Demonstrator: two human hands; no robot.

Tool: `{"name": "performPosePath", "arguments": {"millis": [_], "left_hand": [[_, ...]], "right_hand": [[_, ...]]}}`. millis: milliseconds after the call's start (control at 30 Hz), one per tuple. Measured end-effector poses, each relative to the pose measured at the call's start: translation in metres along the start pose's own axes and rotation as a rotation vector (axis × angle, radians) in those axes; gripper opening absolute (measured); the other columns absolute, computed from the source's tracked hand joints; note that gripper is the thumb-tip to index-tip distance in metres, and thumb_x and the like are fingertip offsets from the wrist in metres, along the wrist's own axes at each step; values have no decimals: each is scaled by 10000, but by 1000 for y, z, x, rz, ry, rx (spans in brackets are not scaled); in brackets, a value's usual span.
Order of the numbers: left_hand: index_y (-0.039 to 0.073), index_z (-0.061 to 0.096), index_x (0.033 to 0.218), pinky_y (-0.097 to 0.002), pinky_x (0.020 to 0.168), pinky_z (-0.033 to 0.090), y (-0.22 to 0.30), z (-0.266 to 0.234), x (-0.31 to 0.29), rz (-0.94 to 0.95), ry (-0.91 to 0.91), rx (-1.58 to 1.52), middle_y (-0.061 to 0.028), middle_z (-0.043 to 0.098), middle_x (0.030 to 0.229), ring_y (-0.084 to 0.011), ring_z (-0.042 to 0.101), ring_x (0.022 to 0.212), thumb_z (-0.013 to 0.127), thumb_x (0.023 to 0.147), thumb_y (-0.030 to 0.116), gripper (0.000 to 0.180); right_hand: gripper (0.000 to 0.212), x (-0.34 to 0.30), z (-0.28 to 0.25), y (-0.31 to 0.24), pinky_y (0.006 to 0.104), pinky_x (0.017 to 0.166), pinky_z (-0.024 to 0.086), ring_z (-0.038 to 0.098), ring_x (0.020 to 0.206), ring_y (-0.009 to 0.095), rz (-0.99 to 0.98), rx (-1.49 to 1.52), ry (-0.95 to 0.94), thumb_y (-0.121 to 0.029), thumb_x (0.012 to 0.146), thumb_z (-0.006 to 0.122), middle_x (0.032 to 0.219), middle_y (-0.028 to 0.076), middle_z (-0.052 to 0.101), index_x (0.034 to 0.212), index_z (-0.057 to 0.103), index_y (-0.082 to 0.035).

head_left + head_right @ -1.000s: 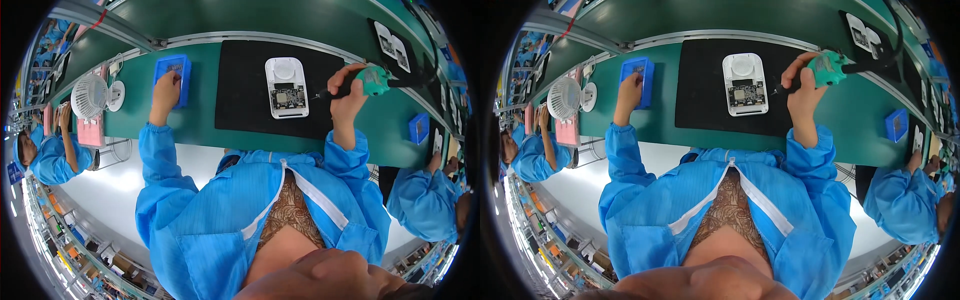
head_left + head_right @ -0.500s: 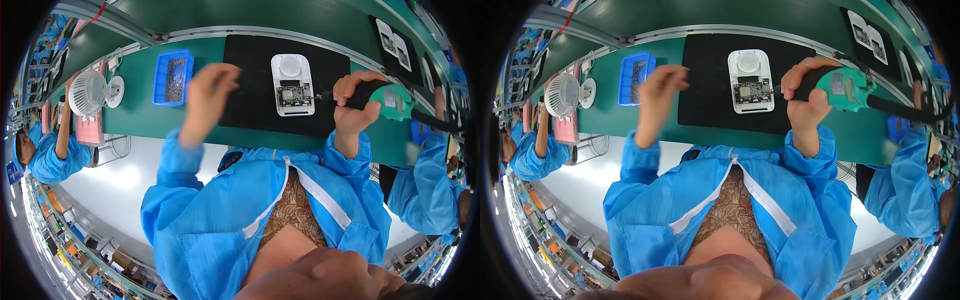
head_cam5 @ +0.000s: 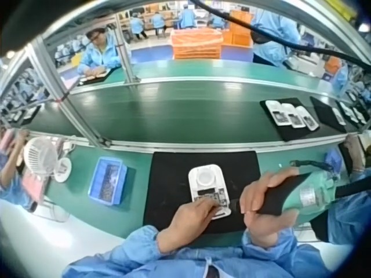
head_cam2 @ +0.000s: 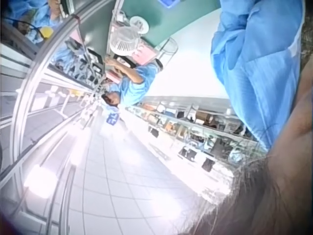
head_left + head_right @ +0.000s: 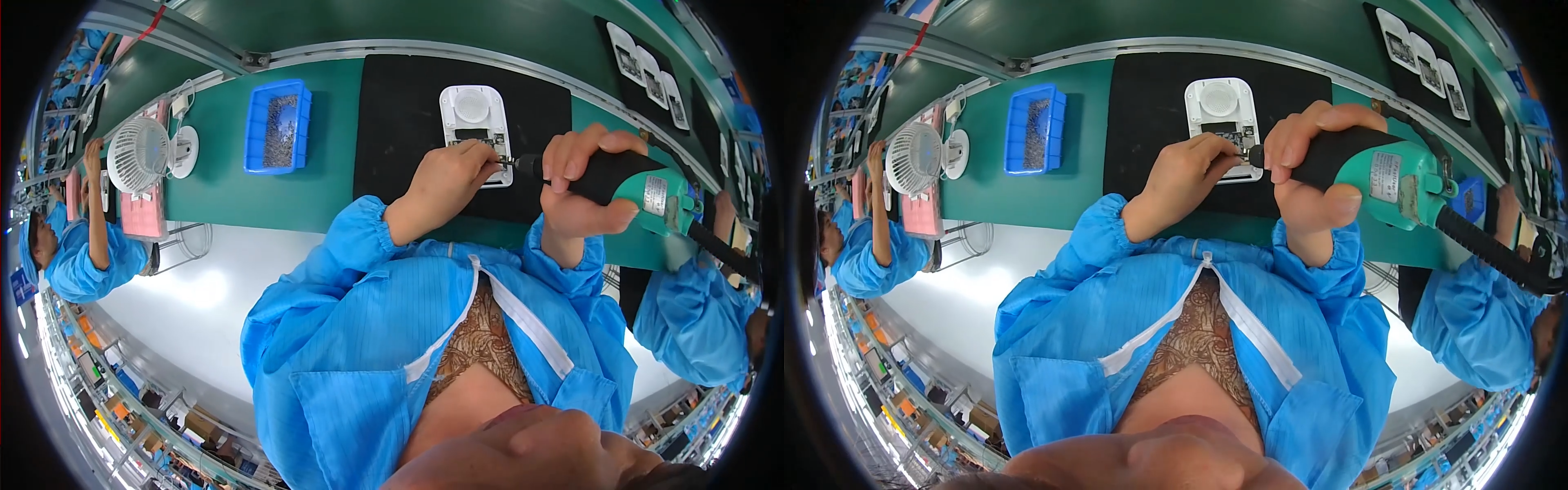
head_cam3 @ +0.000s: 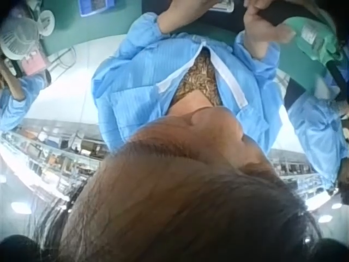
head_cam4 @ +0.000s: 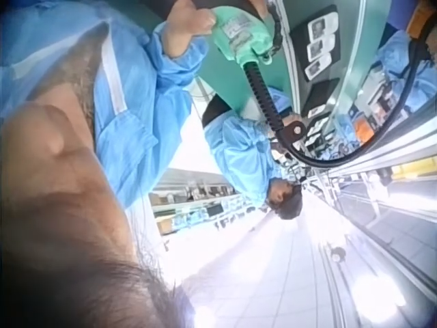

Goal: The person assembles electronic components onto a circuit board by securing them with screws using an electric screwdriver.

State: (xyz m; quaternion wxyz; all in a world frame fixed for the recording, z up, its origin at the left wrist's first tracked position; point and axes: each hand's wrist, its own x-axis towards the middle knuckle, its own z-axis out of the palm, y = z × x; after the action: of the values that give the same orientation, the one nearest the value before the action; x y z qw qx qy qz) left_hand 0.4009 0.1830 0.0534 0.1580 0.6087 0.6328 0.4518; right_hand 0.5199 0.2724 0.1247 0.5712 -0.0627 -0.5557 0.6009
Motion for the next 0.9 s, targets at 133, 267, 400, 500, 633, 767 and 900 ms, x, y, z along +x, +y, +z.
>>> {"name": "performPosePath", "arguments": {"millis": [133, 267, 400, 500, 633, 767, 900], "left_hand": [[31, 614, 845, -351, 582, 516, 1, 0, 1, 29, 4, 70, -114, 636, 786, -297, 644, 683, 700, 794, 113, 129], [40, 613, 870, -355, 575, 513, 3, 3, 0, 19, -1, 92, -107, 634, 774, -298, 643, 679, 694, 801, 131, 140], [52, 610, 929, -357, 587, 515, -3, 4, 1, 35, -59, 232, -100, 640, 826, -290, 646, 702, 696, 796, 141, 181], [64, 615, 983, -355, 588, 514, 2, -13, 8, 30, -38, 352, -98, 644, 871, -284, 651, 726, 712, 783, 160, 242], [102, 633, 1007, -371, 598, 511, -16, -87, 18, -123, 348, 487, -99, 651, 875, -298, 642, 732, 677, 821, 196, 214], [96, 645, 967, -368, 637, 518, -98, -164, -9, -337, 368, 832, -122, 664, 825, -317, 648, 769, 606, 886, 252, 180], [34, 642, 965, -339, 644, 502, -138, -175, -31, -425, 178, 489, -129, 649, 795, -267, 626, 706, 621, 857, 133, 148]], "right_hand": [[705, -2, -3, 4, 238, 436, 365, 395, 433, 88, 27, 4, -1, -703, 770, 588, 659, 33, 471, 1063, 469, -73], [727, -2, -5, 5, 256, 457, 413, 445, 456, 102, 73, 8, -18, -684, 738, 650, 674, 43, 486, 1071, 440, -73], [690, -2, 5, 10, 248, 461, 387, 418, 454, 98, 69, -60, -30, -674, 768, 618, 666, 42, 476, 1073, 470, -73], [661, 0, 2, 21, 258, 469, 393, 437, 471, 113, 79, -56, -49, -644, 775, 634, 676, 53, 481, 1080, 475, -80], [634, 7, -10, 35, 266, 472, 394, 449, 498, 117, 48, -132, -6, -611, 776, 650, 693, 51, 480, 1078, 480, -80], [508, 12, -26, 49, 260, 490, 438, 491, 537, 140, -16, -16, -40, -362, 825, 651, 695, 105, 526, 1103, 433, 4], [471, 12, -27, 56, 253, 486, 439, 504, 537, 140, 10, -56, -56, -319, 807, 647, 684, 105, 536, 1069, 448, 18]]}}
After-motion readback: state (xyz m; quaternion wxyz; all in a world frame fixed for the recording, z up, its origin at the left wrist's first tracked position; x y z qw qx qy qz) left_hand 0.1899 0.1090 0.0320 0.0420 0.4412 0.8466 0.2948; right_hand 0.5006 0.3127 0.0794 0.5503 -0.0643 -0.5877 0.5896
